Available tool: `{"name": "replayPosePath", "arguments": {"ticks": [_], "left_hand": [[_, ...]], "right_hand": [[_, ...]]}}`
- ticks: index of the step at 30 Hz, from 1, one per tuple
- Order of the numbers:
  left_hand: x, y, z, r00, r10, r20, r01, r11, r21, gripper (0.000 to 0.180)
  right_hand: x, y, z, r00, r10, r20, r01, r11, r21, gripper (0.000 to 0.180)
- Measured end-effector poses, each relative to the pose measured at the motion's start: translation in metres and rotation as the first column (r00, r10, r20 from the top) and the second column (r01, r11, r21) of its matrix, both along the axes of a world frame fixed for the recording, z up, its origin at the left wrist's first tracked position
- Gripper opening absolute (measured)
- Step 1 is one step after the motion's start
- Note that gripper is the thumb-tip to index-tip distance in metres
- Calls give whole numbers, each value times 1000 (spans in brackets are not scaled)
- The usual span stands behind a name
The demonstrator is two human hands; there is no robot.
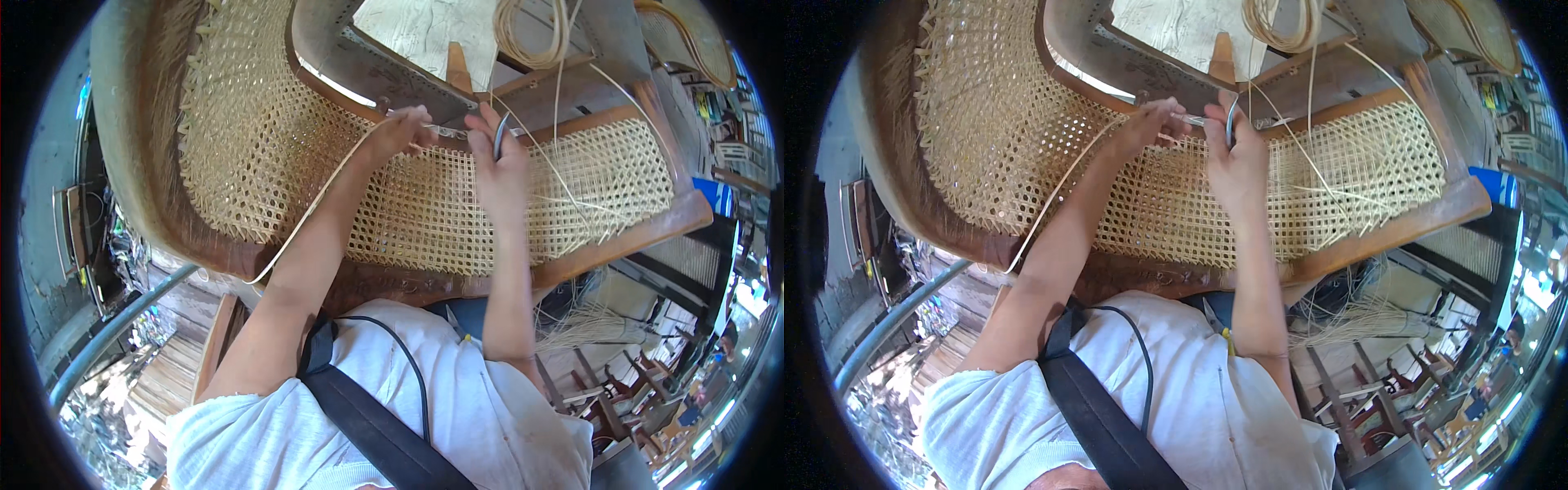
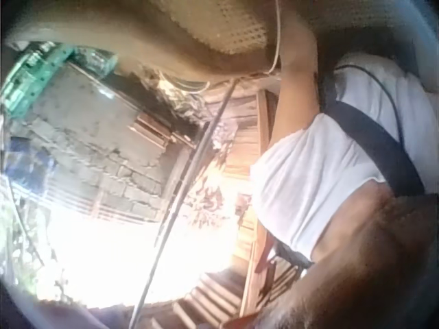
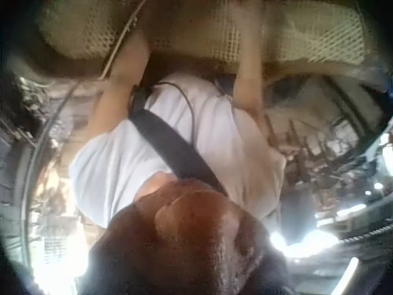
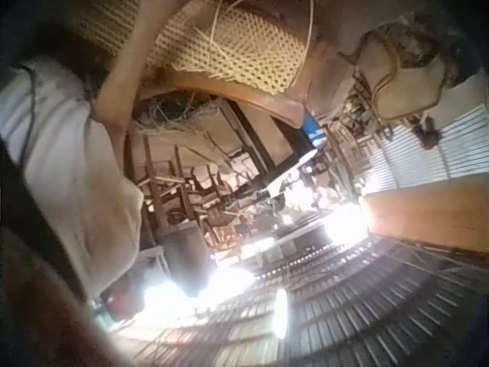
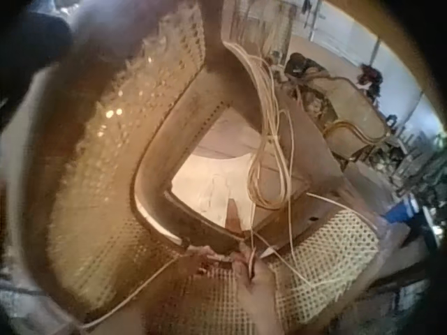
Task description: The person weaves cane webbing onto a wooden chair frame, threading cane strips through the mesh and trimming and tucking the ends using a blade tool.
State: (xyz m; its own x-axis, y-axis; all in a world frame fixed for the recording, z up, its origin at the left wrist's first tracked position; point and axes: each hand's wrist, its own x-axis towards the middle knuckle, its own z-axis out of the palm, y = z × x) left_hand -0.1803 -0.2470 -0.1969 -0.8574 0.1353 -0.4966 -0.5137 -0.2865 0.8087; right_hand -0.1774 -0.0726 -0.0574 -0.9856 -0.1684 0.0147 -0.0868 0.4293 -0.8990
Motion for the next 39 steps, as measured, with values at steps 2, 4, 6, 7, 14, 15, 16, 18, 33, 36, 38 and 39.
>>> {"name": "replayPosePath", "arguments": {"ticks": [2, 4, 6, 7, 14, 15, 16, 18, 33, 36, 38, 39], "left_hand": [[18, 10, 6, 991, -119, -59, 123, 990, 67, 56], [21, 28, 18, 982, -186, 17, 177, 956, 236, 65], [30, 44, 47, 980, -197, 32, 165, 889, 427, 62], [34, 51, 50, 979, -202, 5, 172, 845, 507, 59], [50, 69, 58, 952, -306, 15, 261, 833, 487, 58], [52, 71, 67, 948, -319, 18, 276, 846, 456, 59], [53, 73, 73, 944, -330, 22, 290, 858, 424, 60], [56, 73, 75, 955, -297, 8, 276, 894, 353, 55], [19, 43, 8, 956, -179, -231, 48, 875, -481, 15], [-13, 17, -33, 979, -158, -131, 36, 760, -649, 17], [-33, 8, -44, 956, -258, -141, 91, 716, -692, 19], [-39, 5, -47, 921, -359, -154, 136, 665, -735, 20]], "right_hand": [[-6, 13, 12, 998, 20, 66, -24, 997, 68, 30], [0, 21, 7, 990, 28, 138, -46, 990, 133, 29], [13, 35, -31, 941, 127, 313, -187, 967, 173, 24], [24, 36, -43, 931, 112, 348, -92, 993, -74, 20], [66, 40, -59, 986, -32, 164, 44, 997, -68, 10], [68, 43, -63, 986, -41, 160, 53, 996, -71, 10], [68, 46, -68, 977, -46, 207, 65, 994, -88, 10], [68, 52, -82, 966, -52, 253, 82, 990, -112, 10], [31, 27, -136, 676, -155, 720, 491, 824, -283, 12], [24, 26, -135, 717, -58, 694, 179, 978, -103, 17], [23, 28, -143, 876, -40, 480, -173, 904, 390, 24], [22, 31, -145, 870, -39, 491, -178, 905, 387, 24]]}}
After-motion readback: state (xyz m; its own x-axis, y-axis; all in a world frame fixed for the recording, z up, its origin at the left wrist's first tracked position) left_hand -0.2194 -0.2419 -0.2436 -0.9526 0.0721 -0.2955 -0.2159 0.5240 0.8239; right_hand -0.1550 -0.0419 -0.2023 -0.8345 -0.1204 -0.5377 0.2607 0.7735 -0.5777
